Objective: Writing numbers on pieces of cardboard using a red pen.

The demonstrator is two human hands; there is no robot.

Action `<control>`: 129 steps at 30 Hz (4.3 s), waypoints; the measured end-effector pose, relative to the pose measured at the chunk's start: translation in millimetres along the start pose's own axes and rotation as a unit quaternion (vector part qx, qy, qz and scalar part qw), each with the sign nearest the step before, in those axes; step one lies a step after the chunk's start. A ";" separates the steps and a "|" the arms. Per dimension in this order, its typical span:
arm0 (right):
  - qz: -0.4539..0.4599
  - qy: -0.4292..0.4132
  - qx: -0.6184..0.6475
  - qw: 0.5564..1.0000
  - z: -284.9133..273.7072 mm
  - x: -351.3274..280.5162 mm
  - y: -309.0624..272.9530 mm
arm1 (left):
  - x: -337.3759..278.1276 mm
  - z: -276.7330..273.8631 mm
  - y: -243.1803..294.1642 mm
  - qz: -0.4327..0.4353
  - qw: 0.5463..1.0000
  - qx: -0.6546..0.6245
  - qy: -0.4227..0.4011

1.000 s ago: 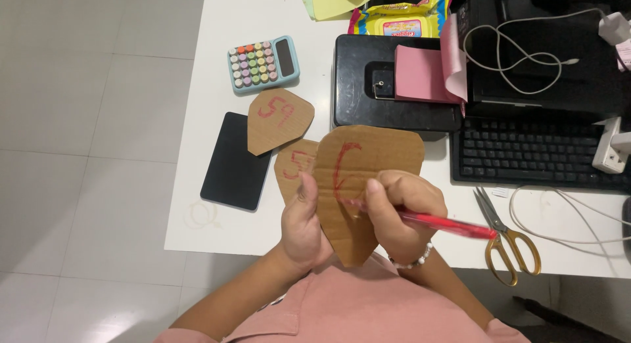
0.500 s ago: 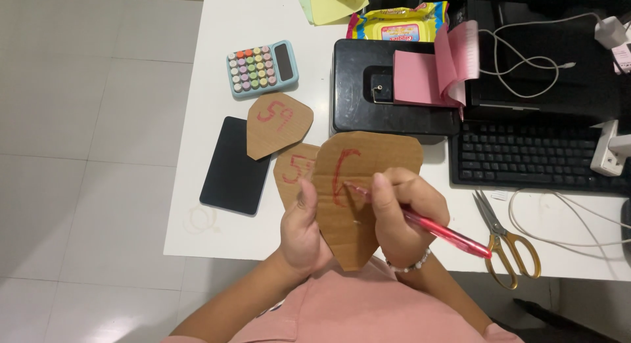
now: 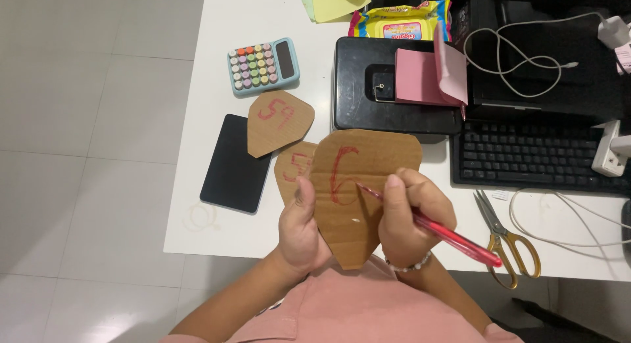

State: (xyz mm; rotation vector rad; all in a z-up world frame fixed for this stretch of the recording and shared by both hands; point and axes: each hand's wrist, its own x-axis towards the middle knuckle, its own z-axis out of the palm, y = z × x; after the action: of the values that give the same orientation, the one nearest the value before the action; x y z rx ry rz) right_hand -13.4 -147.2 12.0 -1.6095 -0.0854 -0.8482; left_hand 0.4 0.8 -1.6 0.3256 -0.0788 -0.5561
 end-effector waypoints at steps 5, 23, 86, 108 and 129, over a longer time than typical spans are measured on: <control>0.007 -0.047 -0.014 0.999 -4.5 2.3 -9.2 | 1.2 -0.9 -1.2 0.009 1.000 -0.007 0.001; 0.043 -0.064 0.014 0.997 -45.0 53.4 17.6 | 31.7 -21.5 43.1 -0.162 0.974 0.157 0.007; -0.045 -0.050 0.092 0.993 -36.0 35.5 -57.1 | -25.6 32.4 0.9 0.153 0.910 0.384 -0.030; -0.117 -0.021 0.066 0.991 -29.8 32.1 -53.9 | -24.7 36.6 6.0 0.128 0.905 0.403 -0.039; 0.047 -0.078 0.119 0.989 -41.0 39.1 -57.3 | -18.0 46.7 17.1 0.108 0.914 0.390 -0.037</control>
State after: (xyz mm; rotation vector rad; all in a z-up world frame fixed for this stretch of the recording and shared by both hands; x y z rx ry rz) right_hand -32.9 -185.0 80.4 -1.4404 -0.2129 -0.6135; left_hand -13.7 10.9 48.4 1.0623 -0.4120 -0.2921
